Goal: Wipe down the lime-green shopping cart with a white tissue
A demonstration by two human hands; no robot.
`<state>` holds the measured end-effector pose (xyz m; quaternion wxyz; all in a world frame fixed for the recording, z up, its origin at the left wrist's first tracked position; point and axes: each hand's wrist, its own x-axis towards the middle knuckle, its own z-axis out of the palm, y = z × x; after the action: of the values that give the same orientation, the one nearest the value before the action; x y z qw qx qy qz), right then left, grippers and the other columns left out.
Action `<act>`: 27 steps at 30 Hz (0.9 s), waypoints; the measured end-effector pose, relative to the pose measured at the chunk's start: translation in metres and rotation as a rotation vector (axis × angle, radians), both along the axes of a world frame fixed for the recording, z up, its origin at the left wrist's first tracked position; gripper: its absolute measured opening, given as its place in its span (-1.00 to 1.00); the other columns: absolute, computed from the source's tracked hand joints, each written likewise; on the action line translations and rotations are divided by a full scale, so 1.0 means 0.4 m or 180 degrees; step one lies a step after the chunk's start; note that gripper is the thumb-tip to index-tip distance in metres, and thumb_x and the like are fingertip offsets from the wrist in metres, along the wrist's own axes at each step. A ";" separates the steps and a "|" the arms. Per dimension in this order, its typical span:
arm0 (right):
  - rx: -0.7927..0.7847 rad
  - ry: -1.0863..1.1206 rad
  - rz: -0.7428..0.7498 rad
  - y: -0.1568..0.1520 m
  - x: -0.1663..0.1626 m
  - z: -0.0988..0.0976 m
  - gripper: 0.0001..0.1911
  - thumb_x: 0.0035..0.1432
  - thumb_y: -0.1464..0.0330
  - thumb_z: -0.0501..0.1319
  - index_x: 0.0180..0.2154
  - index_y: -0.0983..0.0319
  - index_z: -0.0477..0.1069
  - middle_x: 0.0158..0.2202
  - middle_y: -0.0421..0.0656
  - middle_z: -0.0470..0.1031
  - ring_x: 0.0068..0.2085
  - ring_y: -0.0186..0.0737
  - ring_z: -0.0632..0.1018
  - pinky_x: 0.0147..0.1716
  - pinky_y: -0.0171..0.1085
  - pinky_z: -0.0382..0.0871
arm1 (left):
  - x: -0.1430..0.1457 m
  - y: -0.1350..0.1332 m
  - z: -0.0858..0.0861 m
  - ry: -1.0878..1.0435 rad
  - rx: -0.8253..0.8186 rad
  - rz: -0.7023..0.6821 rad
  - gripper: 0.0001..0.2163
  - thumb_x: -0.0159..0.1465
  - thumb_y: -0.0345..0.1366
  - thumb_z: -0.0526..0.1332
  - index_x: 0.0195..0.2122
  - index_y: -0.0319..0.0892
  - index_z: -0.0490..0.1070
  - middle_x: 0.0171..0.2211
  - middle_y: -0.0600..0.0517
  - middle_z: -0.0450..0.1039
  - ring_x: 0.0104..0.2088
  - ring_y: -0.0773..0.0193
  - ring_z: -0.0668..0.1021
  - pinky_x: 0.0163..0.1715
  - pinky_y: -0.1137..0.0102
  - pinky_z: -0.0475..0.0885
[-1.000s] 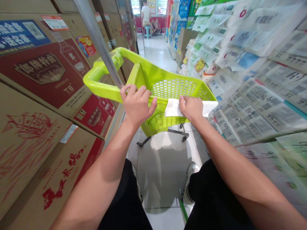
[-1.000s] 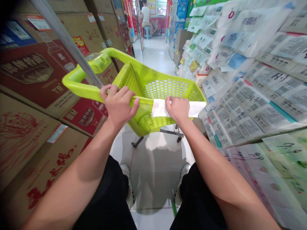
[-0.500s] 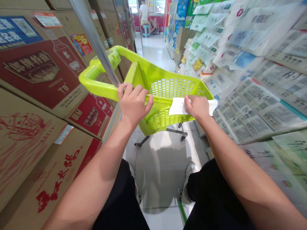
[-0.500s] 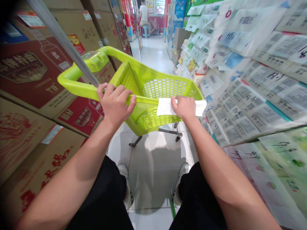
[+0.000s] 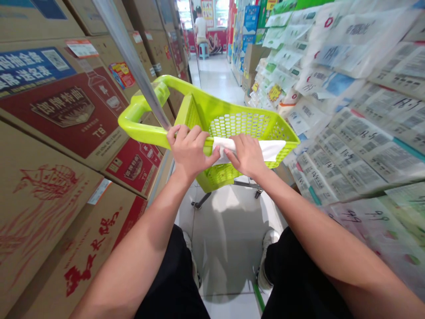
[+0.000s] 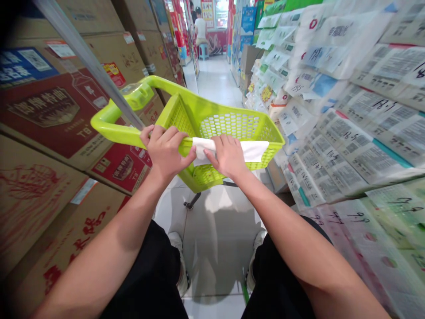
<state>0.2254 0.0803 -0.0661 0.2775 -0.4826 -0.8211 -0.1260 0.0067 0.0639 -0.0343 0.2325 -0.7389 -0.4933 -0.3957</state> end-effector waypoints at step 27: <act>0.0252 0.0282 0.0297 -0.026 0.004 -0.033 -0.29 0.51 0.01 -0.02 0.42 0.36 0.24 0.28 0.19 0.46 0.25 0.18 0.43 0.25 0.09 0.23 | 0.000 0.006 -0.001 -0.0231 -0.0140 0.0077 -0.80 0.36 -0.06 0.17 -0.31 0.00 0.51 -0.26 -0.02 0.56 -0.01 -0.11 0.52 0.30 -0.21 0.11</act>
<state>0.2269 0.0697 -0.0794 0.3380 -0.4375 -0.8240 -0.1238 0.0068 0.0662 -0.0347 0.2029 -0.7230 -0.5189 -0.4083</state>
